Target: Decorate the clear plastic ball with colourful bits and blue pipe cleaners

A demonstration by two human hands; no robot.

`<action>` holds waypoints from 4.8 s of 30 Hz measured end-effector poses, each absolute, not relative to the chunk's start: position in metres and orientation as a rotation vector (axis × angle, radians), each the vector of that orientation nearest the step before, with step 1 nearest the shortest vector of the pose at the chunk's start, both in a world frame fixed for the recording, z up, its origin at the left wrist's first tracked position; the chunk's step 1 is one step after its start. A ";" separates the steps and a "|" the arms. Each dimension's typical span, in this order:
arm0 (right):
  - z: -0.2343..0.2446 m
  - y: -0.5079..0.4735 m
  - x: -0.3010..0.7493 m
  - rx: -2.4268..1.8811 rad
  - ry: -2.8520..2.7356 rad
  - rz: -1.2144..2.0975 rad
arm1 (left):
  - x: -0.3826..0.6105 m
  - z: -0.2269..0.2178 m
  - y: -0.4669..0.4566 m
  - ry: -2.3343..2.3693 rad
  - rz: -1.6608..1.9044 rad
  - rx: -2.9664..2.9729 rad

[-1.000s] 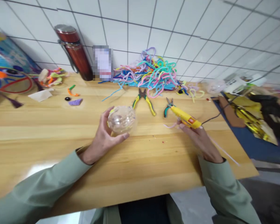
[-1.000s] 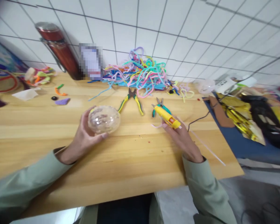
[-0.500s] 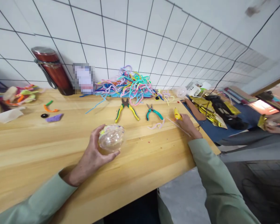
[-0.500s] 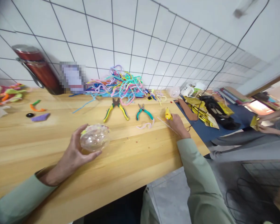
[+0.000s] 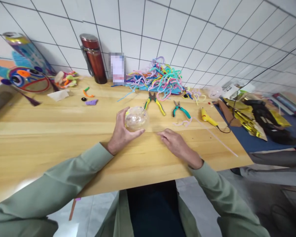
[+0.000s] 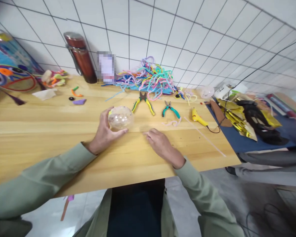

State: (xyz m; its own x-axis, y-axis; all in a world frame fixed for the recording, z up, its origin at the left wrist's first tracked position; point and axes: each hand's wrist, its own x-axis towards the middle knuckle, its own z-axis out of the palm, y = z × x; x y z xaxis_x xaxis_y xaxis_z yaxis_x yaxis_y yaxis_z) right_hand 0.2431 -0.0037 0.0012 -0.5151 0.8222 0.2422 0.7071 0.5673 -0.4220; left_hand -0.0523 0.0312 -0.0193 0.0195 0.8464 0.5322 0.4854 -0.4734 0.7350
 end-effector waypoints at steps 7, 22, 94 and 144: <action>-0.006 0.018 0.217 -1.259 -2.494 0.276 | -0.050 -0.018 0.033 1.353 1.479 1.887; -0.011 0.014 0.209 -1.255 -2.458 0.277 | -0.052 -0.018 0.032 1.292 1.426 1.904; 0.046 0.005 0.186 -1.182 -2.202 0.068 | -0.040 -0.013 0.011 0.986 1.221 2.411; 0.045 0.010 0.308 -1.444 -1.571 1.192 | -0.004 -0.017 0.025 0.958 1.212 2.160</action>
